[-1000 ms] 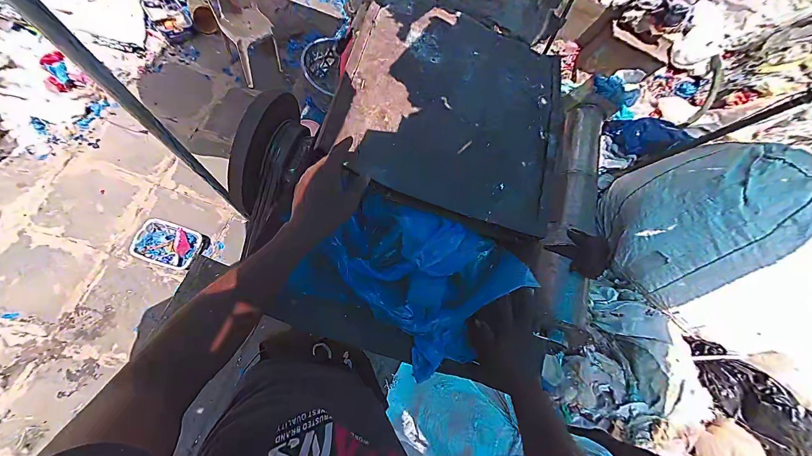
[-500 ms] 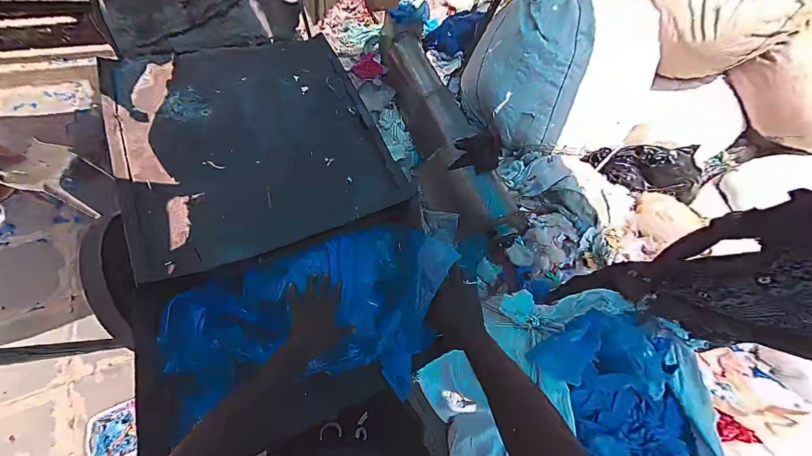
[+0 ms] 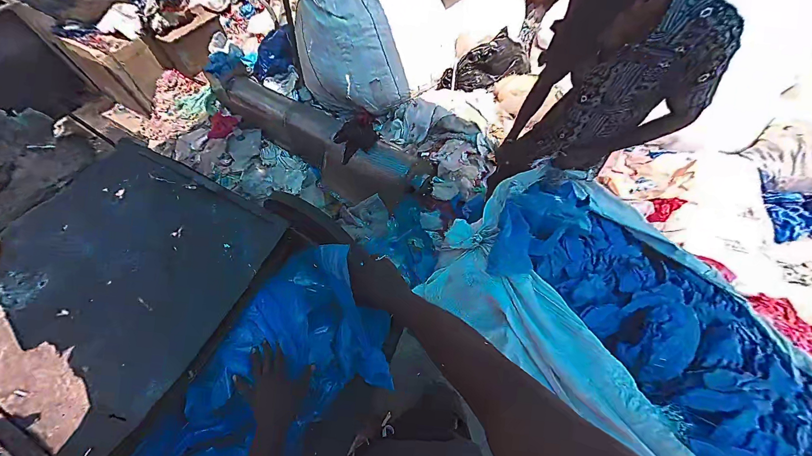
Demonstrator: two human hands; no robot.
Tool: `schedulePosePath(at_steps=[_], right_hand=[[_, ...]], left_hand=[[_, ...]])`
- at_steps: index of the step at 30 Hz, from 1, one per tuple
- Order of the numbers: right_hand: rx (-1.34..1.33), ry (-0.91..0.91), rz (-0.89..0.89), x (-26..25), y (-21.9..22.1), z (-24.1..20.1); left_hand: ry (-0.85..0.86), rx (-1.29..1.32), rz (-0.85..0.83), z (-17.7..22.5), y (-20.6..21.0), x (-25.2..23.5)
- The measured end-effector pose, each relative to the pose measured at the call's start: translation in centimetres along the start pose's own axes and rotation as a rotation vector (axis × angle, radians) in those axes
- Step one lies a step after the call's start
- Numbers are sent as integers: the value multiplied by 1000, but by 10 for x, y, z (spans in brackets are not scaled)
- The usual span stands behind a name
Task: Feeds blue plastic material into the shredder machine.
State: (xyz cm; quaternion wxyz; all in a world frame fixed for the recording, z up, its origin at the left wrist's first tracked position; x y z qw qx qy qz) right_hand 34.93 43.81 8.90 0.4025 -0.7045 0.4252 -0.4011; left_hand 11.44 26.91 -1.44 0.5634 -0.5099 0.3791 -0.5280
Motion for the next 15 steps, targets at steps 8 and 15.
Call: schedulePosePath(at_steps=[8,15], right_hand=[[-154,-5,-43,7,-6,14],[-349,86,-155,20,-9,34]], left_hand=[[-59,197,247,14,-40,71],[-188,191,160,25,-44,123]])
Point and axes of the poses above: each hand's wrist, its own x-axis away from the middle knuckle, its own y-axis out of the palm, z = x × y, the point moved 6 cm from there along -x, towards the middle knuckle, and after that the axes turned 6 degrees about y, right-handed, at the moved point
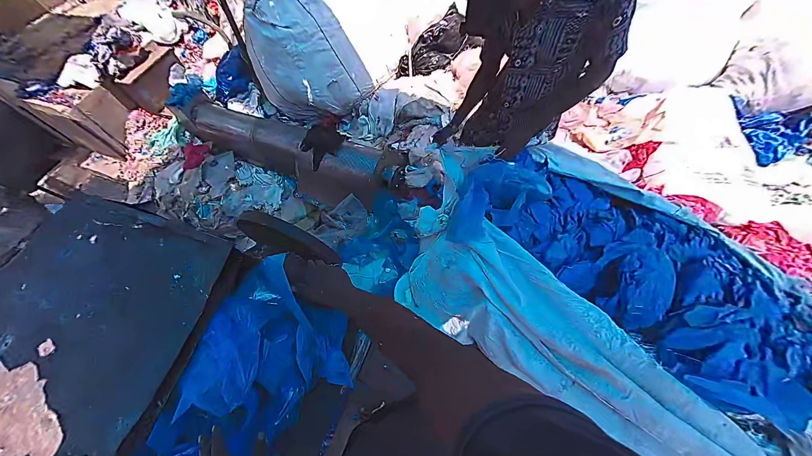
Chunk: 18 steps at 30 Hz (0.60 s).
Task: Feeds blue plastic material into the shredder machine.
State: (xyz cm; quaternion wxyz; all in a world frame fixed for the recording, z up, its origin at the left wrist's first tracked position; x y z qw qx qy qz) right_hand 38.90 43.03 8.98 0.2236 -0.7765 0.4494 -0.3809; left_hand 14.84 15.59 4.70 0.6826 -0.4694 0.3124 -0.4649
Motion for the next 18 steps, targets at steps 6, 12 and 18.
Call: schedulePosePath(at_steps=[6,12,18], right_hand=[[17,86,-179,38,-13,-5],[-1,14,-163,21,-1,20],[71,-39,-198,18,-8,16]], left_hand=[[-25,-6,57,19,-3,15],[-141,-40,43,36,2,36],[-184,43,36,73,4,71]])
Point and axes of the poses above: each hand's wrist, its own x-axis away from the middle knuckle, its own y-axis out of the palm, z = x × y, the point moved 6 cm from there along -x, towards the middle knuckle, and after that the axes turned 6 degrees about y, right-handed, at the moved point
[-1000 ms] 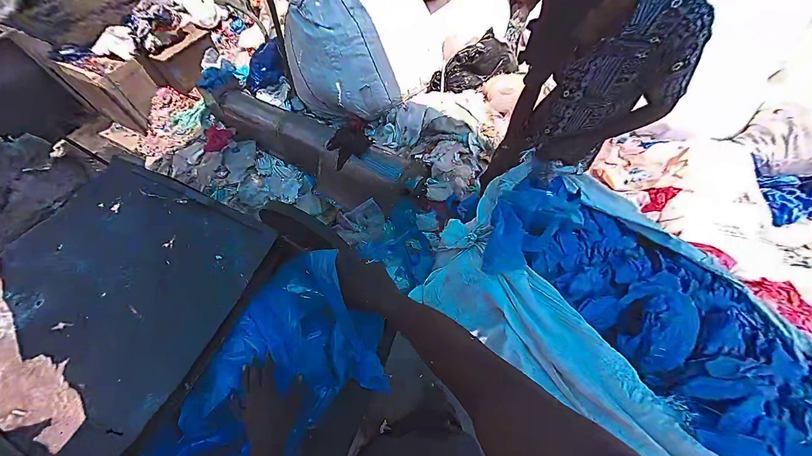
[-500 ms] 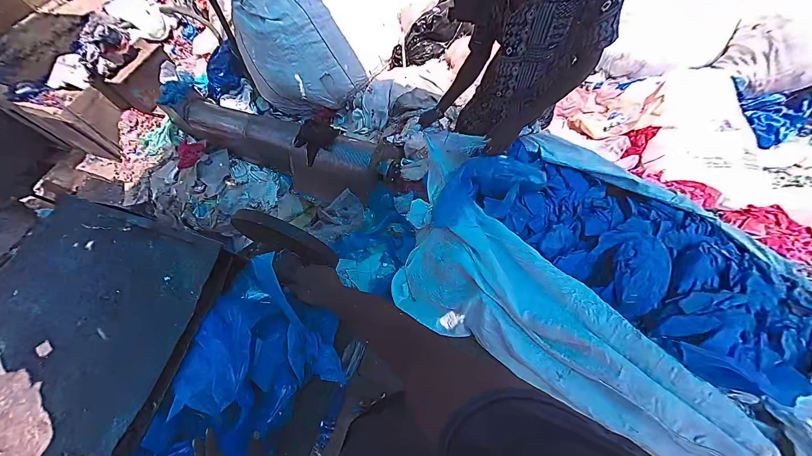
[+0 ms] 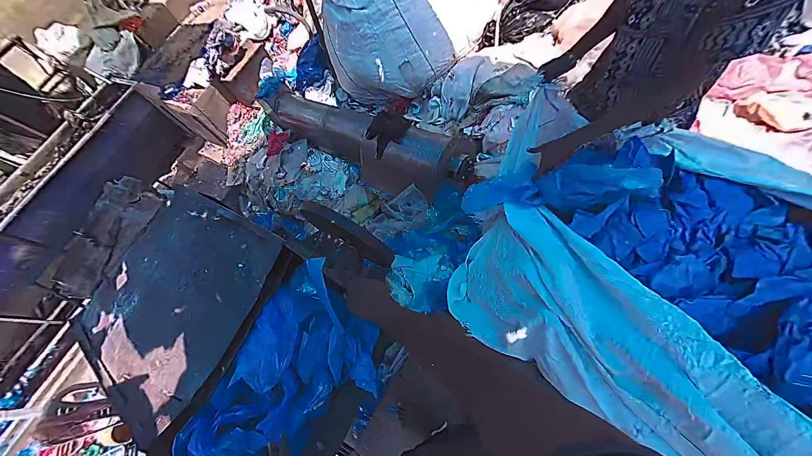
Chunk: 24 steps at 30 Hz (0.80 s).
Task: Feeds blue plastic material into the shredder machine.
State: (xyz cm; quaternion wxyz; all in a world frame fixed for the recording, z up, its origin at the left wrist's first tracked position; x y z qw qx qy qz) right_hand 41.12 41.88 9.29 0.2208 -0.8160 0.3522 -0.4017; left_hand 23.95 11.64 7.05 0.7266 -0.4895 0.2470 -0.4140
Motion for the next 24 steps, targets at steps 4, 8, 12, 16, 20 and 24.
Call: schedulePosePath(at_steps=[4,8,12,16,20,24], right_hand=[[-56,33,-69,14,-11,-1],[-68,-12,85,-31,16,9],[1,26,95,-42,27,14],[44,30,124,-43,32,13],[91,25,167,-43,36,14],[153,51,154,-29,36,0]], left_hand=[[-68,85,48,-24,24,12],[-123,155,164,-42,27,17],[-164,192,213,-49,16,18],[-151,203,271,-62,-6,12],[-150,174,348,-79,-38,6],[-163,221,457,-106,-70,8]])
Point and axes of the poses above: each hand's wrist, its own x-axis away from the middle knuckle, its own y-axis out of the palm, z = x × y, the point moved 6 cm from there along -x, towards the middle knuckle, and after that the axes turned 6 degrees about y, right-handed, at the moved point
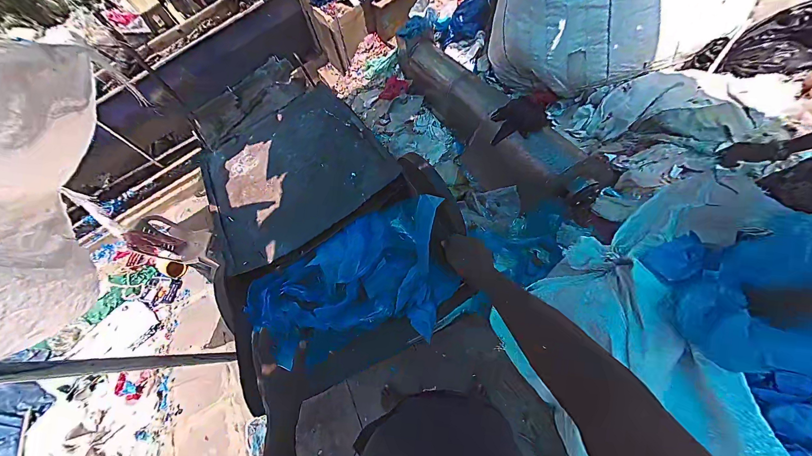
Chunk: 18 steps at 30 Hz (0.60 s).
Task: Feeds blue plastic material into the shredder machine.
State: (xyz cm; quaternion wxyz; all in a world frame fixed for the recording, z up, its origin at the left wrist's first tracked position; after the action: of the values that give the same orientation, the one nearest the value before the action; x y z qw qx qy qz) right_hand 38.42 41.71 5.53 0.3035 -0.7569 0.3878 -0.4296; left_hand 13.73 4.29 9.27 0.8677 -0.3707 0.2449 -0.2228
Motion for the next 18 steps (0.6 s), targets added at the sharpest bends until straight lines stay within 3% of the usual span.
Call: schedulePosePath(at_steps=[3,12,18], right_hand=[[124,-22,18,10,-3,-11],[329,13,122,7,11,-16],[194,168,374,13,30,-1]], left_hand=[[13,148,54,-23,-15,-12],[79,16,-4,-70,-38,-60],[57,-242,-292,-104,-15,-100]])
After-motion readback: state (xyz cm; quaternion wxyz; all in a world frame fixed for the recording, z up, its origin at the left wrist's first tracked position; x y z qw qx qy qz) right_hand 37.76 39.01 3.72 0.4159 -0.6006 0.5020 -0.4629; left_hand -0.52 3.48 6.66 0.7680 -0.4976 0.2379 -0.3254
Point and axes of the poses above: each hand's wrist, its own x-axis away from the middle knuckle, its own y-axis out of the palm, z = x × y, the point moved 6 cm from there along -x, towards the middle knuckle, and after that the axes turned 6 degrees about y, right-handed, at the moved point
